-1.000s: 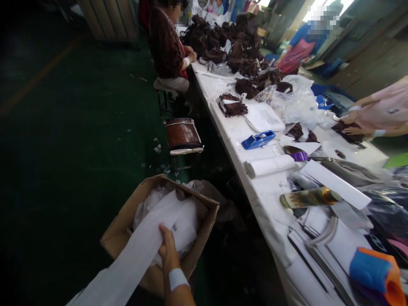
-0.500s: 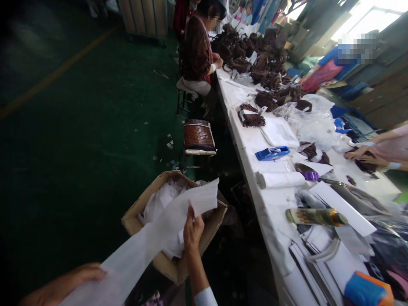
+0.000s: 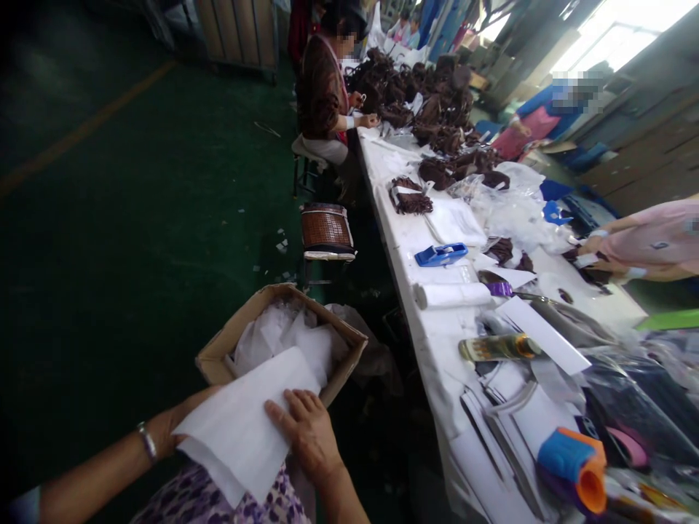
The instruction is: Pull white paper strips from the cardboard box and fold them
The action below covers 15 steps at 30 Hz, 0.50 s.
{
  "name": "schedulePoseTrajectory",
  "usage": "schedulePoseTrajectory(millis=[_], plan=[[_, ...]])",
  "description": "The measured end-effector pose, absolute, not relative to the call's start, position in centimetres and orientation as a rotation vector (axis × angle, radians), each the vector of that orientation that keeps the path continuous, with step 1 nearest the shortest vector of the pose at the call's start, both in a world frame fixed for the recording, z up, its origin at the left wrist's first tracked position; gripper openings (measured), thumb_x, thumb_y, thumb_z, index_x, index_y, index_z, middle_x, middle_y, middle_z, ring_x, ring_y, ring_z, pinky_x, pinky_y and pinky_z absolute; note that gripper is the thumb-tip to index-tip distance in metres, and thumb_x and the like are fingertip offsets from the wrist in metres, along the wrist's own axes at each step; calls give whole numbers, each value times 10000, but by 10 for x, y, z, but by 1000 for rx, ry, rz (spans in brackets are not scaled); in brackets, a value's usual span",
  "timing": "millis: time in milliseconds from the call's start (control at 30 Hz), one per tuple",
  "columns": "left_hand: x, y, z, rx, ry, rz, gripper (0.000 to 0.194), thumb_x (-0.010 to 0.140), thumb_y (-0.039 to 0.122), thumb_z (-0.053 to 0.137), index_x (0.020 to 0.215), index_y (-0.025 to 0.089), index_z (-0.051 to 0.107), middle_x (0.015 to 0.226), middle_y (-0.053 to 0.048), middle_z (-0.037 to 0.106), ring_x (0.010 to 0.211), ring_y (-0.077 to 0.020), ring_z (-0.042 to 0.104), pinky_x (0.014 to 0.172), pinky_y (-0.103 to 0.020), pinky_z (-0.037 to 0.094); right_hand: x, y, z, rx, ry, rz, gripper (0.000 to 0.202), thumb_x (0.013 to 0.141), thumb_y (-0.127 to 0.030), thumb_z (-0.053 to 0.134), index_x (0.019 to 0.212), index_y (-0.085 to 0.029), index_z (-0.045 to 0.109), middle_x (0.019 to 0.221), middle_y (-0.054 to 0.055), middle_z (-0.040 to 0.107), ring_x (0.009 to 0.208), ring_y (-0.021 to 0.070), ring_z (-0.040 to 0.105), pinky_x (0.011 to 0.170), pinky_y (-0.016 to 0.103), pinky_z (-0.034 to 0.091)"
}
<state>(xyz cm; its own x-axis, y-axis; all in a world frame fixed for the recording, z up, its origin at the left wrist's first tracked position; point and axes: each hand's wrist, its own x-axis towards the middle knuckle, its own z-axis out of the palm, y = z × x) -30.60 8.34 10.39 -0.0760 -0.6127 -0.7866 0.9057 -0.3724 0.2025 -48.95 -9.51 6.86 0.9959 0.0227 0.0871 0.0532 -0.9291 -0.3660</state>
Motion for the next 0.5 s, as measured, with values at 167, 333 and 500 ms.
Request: schedulePoseTrajectory(millis=[167, 333, 500], plan=[[-319, 55, 115, 709, 441, -1782, 545, 859, 442, 587, 1212, 27, 607, 884, -95, 784, 854, -281, 736, 745, -302, 555, -503, -102, 70, -2796, -82, -160, 461, 940, -299, 496, 1397, -359, 473, 1294, 83, 641, 1149, 271, 612, 979, 478, 555], [-324, 44, 130, 562, 478, -1764, 745, 826, 661, 530, 1213, 30, 615, 925, -120, 781, 1003, -333, 701, 883, -378, 533, -510, -103, 66, -2792, -47, -144, 489, 938, -300, 500, 1419, -359, 439, 1326, 96, 612, 1172, 274, 593, 1008, 485, 534], [-332, 40, 127, 519, 448, -1743, 711, 867, 618, 502, 1237, 18, 593, 968, -131, 774, 977, -298, 713, 909, -364, 520, -511, -100, 66, -2778, 25, -84, 477, 929, -310, 512, 1402, -348, 462, 1308, 110, 618, 1162, 290, 597, 995, 494, 535]])
